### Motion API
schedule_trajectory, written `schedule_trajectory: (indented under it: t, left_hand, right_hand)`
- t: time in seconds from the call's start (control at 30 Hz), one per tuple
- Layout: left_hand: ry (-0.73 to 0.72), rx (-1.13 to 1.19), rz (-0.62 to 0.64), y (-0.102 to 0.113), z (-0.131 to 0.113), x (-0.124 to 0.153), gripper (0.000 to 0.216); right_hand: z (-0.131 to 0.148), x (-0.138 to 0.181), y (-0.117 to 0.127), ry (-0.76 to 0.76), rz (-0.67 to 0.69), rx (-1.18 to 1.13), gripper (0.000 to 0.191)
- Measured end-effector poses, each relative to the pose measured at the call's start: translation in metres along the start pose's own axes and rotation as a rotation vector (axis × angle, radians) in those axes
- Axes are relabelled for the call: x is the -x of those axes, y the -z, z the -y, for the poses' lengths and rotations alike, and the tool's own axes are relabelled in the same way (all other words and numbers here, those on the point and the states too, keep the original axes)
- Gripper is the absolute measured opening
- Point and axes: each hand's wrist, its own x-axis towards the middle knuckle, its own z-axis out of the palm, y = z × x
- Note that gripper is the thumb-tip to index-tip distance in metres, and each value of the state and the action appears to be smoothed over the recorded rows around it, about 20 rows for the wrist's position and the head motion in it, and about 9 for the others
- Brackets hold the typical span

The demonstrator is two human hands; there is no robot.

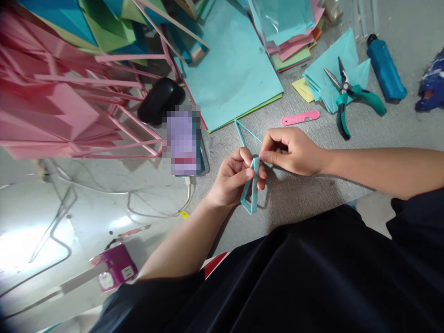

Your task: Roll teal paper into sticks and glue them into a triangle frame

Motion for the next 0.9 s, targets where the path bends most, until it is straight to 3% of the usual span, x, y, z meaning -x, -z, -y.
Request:
schedule_trajectory:
  t: [0.13,0.3,0.9]
  left_hand:
    - [-0.02,-0.027,0.013,-0.0002,0.0025,0.0019,0.042]
    - [-0.005,-0.04,-0.003,0.0007,0.005,0.0022,0.044]
    - [0.0,-0.016,0.033,0.0002,0.0092,0.0016,0.037]
  right_hand:
    - [-0.0033,0.0016,0.0009,0.049,-0.041,0.013,0.021]
    - [0.0006,0.0024,0.006,0.114,0.107,0.062,0.006]
    - [0.0033,0.0025,0.007,0.163,0.144,0.18,0.011]
